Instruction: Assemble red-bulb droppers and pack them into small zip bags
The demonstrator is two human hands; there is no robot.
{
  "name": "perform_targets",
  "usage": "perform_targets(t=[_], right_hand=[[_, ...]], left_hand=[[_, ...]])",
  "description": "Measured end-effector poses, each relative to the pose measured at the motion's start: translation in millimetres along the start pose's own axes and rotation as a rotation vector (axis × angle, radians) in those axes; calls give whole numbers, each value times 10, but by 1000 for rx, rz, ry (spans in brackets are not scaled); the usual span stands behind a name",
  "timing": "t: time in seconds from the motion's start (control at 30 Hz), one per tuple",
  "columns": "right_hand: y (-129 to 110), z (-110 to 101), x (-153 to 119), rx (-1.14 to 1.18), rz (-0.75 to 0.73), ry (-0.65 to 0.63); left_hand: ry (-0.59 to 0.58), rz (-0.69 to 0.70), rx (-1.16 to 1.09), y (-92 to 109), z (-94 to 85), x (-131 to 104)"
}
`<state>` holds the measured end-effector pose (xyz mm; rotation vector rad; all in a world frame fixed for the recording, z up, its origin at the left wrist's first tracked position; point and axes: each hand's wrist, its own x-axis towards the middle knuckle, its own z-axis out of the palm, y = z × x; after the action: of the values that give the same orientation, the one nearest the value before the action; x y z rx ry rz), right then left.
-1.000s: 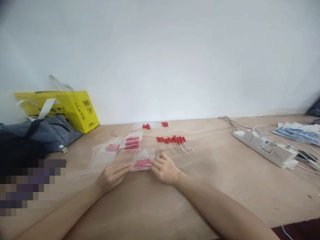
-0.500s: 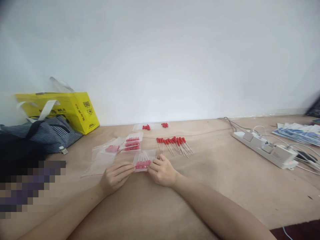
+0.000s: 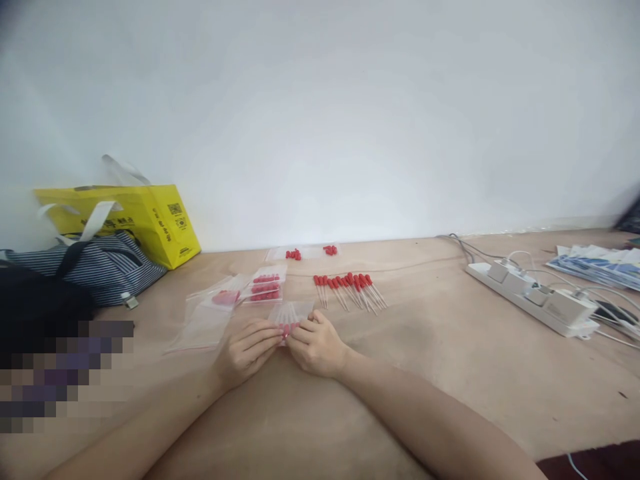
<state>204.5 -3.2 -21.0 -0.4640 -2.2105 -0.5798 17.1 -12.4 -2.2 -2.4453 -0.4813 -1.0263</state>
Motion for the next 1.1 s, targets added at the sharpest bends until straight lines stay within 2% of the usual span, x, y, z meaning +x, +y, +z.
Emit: perform_targets(t=[0.37,0.6,0.73,0.83,0.9,0.93,1.03,1.1], right_hand=[[-33,2,-5,-32,58,25],[-21,-44,-3,-35,95,16],[-44,-65,10,-19,98,8],[-52,-69,10,-10,111,22],[-55,-67,10,-6,122,28],[-56,-66,9,-5,126,28],[-58,-60,5,-1,117,31],[-61,-53,2,6,92,38]], left_hand=[[24,51,52,8,-25,25],[44,25,92,-16,-34,-7],[10,53,92,-7,-21,-32],[-8,9,43,8,-32,-28],[-20,-149,-48,15,-38,-28],[-26,-291,-103,14,-37,-32],[-31,-899,-337,-8,-13,-60],[-24,-1278,-621,-20,6,-68]])
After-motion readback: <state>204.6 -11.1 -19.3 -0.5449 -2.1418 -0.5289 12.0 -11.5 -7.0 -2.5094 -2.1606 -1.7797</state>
